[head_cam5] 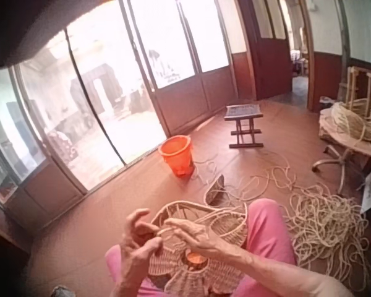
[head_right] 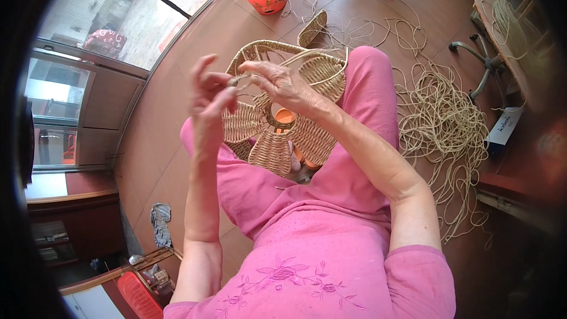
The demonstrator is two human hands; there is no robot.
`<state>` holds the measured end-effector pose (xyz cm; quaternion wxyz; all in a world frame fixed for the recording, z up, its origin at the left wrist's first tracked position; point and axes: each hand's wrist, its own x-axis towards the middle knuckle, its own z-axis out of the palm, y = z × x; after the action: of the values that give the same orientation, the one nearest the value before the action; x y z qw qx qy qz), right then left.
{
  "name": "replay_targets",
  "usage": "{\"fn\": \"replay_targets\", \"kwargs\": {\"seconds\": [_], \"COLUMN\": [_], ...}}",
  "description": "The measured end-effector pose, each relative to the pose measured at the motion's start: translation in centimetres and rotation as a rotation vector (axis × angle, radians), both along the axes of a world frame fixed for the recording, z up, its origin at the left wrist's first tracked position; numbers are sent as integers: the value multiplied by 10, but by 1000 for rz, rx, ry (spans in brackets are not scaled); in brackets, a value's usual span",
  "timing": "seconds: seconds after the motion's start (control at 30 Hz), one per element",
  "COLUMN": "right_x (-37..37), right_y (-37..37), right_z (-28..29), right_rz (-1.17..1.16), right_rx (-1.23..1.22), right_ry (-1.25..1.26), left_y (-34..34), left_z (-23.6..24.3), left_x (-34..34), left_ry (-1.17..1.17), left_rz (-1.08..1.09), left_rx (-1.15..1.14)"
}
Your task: The person is weaving and trimming a flower-shaped ornament using straw materials.
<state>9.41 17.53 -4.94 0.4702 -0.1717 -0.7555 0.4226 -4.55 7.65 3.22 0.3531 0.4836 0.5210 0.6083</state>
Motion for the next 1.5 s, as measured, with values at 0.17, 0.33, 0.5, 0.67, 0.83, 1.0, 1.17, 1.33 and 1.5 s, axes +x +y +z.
{"fn": "replay_targets", "kwargs": {"seconds": [0.17,0.33,0.5,0.67,0.83,1.0,1.17,1.33,1.5], "right_x": [0,-9,-33,-44,-46,-106,-136,-89,-75], "right_y": [1,7,-2,-8,-25,-53,-213,-326,-231], "right_z": [22,16,6,3,5,-19,24,66,27], "right_rz": [364,-294,-251,-285,-182,-12,758,1559,1357], "right_rx": [-721,332,414,384,450,522,172,285,-235], "right_ry": [-29,-629,-847,-690,-691,-396,147,51,-184], "left_y": [0,11,35,18,-112,-472,-388,-185,-205], "left_z": [3,-46,-61,-70,36,110,57,15,21], "left_x": [-48,-70,-48,-71,-131,-405,-297,-25,-61], "left_ry": [-195,-26,76,414,121,207,1501,-333,-231], "left_rz": [62,128,-58,143,398,1341,962,85,236], "left_rx": [53,-381,-413,-388,-381,-46,-950,-761,-638]}}
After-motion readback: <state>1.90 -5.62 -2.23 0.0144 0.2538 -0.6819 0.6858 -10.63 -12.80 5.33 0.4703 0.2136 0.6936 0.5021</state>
